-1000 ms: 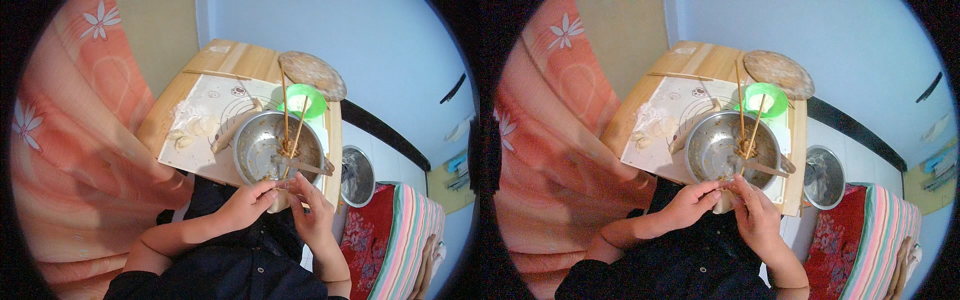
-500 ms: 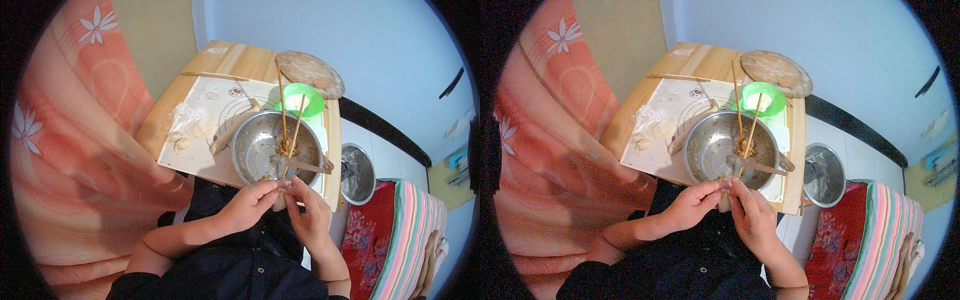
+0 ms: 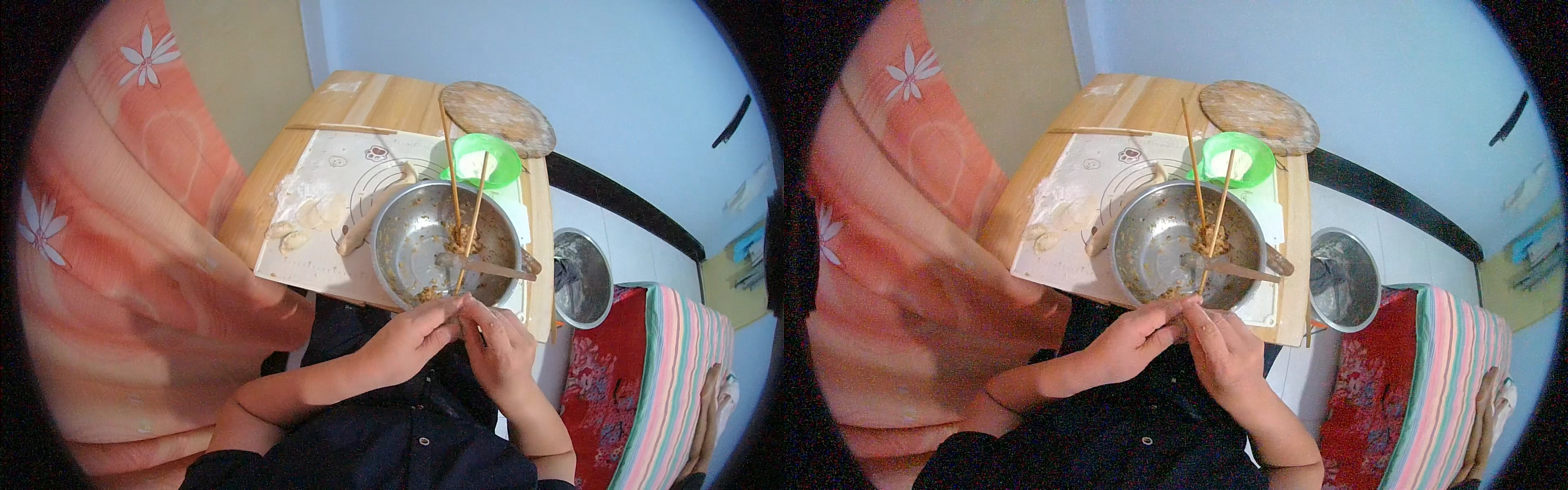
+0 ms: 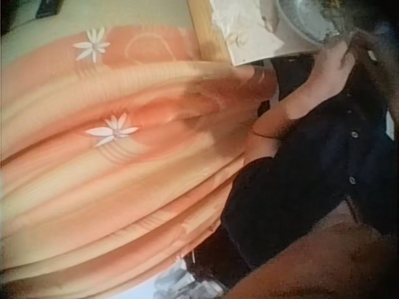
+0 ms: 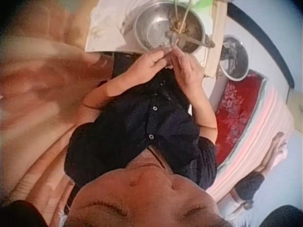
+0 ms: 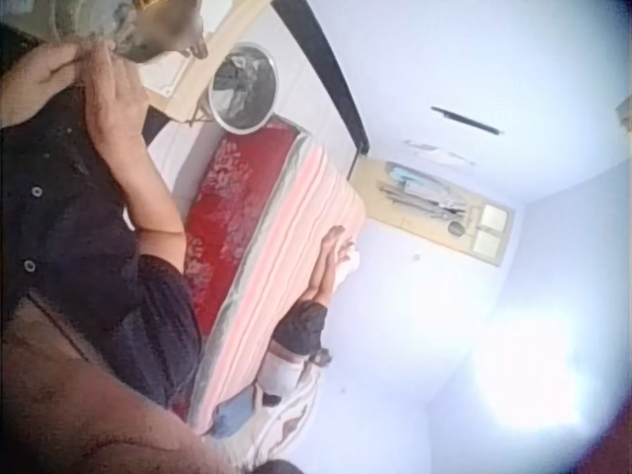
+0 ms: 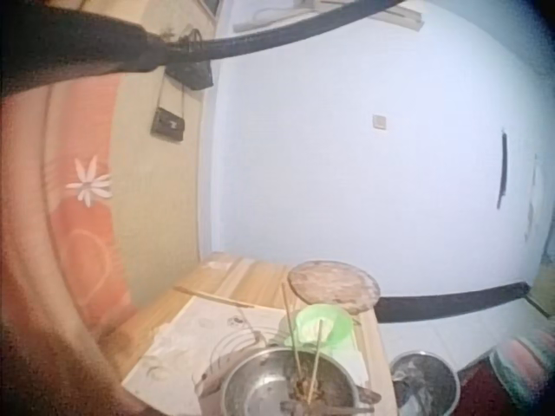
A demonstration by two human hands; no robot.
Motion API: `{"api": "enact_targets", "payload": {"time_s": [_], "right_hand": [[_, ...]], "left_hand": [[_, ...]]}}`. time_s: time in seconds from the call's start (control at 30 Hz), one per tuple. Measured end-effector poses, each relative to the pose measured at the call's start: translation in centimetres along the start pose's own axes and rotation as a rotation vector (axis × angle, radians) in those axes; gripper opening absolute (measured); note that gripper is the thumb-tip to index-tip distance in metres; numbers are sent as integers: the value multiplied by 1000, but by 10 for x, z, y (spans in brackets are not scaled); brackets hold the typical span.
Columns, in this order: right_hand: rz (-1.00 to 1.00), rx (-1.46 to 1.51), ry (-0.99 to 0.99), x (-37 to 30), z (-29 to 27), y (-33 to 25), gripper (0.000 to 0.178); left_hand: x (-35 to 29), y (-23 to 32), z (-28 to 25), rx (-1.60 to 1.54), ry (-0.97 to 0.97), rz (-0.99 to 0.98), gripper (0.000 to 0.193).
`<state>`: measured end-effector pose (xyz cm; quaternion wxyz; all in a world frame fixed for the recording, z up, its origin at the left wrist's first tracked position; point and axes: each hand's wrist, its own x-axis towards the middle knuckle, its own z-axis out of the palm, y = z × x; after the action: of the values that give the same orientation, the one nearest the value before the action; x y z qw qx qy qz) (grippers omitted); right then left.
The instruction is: The person prepares dumplings by scooping a meat filling from a metal bowl into round dough wrappers held in their left hand. They use a metal spoon to transfer the filling and then fold the dough edges to seal the dumplings. The finished dumplings are placed on a wooden board next to the bowl.
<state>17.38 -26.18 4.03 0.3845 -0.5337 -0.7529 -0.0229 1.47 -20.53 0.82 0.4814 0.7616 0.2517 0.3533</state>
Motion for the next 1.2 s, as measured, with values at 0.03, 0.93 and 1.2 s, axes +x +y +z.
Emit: {"api": "enact_targets", "payload": {"time_s": [0.03, 0.93, 1.2], "right_hand": [[0, -4, 14, -2, 1, 0, 46], [-6, 77, 140, -5, 5, 4, 48], [106, 184, 88, -4, 0, 2, 50]], "left_hand": [[0, 2, 0, 9, 12, 11, 34], [3, 14, -6, -50, -30, -75, 37], [4, 5, -5, -38, -10, 0, 40]]}}
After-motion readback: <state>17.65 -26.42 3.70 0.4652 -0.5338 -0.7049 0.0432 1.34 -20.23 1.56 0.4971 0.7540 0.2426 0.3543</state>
